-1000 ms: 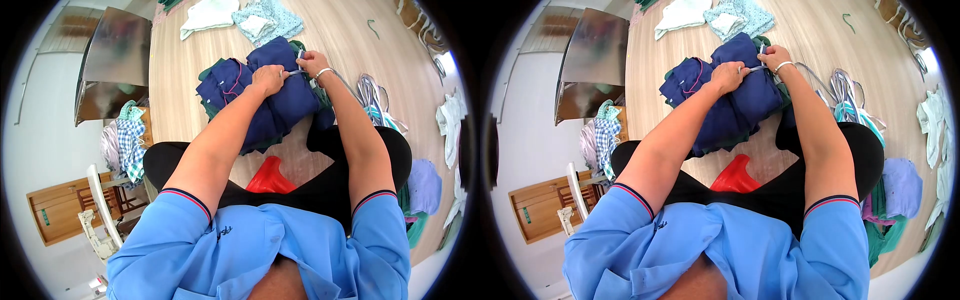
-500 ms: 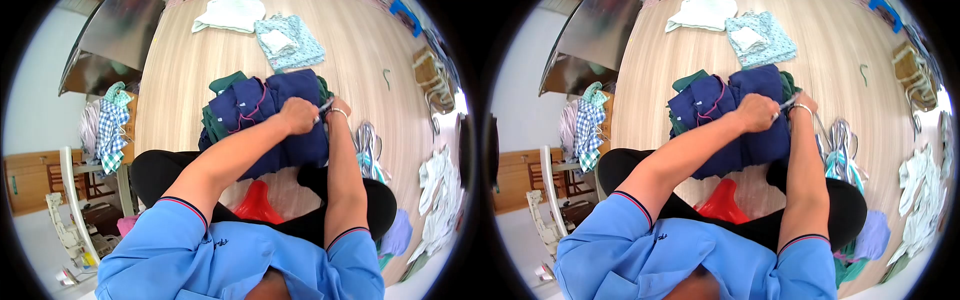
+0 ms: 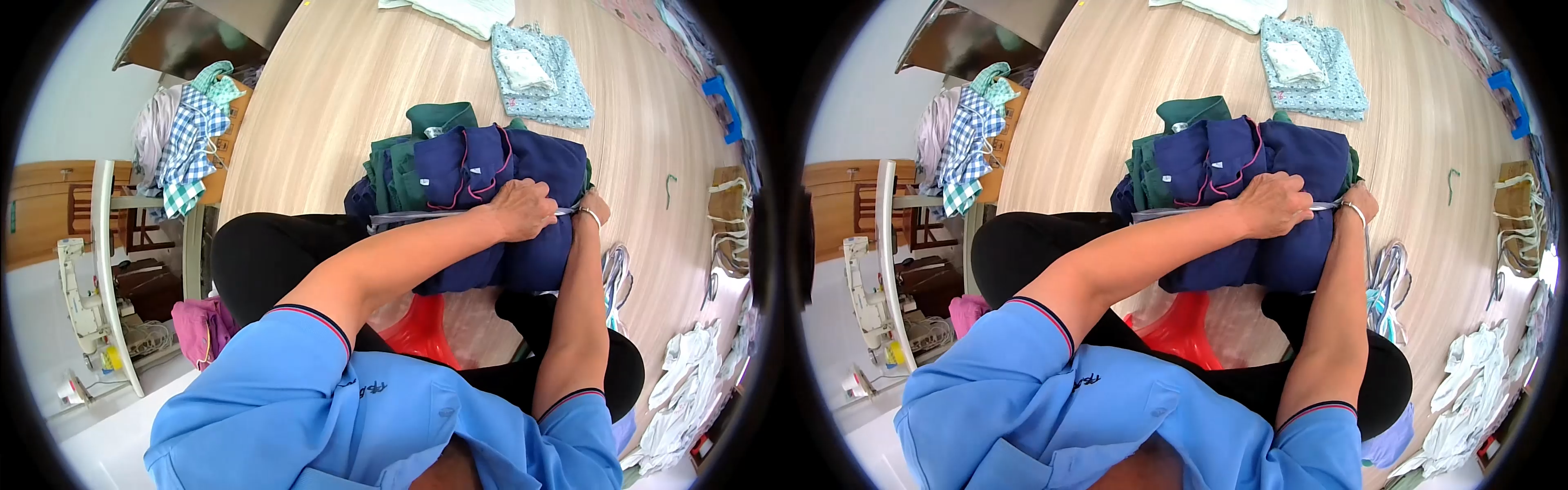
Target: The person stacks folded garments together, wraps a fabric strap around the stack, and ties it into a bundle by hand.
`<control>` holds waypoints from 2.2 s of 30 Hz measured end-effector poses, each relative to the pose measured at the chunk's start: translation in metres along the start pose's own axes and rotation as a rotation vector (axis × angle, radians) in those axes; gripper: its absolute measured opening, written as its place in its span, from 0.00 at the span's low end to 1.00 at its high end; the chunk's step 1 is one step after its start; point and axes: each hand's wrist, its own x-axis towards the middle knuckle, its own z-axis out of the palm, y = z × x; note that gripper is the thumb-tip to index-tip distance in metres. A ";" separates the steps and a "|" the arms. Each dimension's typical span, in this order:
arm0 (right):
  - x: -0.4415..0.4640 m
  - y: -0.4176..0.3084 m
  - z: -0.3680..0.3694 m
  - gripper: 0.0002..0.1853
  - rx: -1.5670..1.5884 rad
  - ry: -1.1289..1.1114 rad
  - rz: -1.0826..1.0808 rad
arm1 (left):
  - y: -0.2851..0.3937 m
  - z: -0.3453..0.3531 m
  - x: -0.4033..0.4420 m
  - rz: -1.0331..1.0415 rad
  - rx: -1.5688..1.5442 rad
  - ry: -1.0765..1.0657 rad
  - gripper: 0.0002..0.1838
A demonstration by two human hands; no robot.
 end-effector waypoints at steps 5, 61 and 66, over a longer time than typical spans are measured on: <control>0.027 0.026 -0.006 0.10 -0.162 0.071 -0.404 | 0.019 0.031 0.037 0.044 -0.259 0.078 0.13; -0.236 0.074 -0.058 0.43 0.296 -0.740 0.616 | -0.067 -0.155 -0.127 -0.910 -1.314 0.406 0.05; -0.238 0.082 -0.044 0.49 0.621 -0.692 0.719 | -0.109 -0.164 -0.158 -1.173 -1.393 0.941 0.07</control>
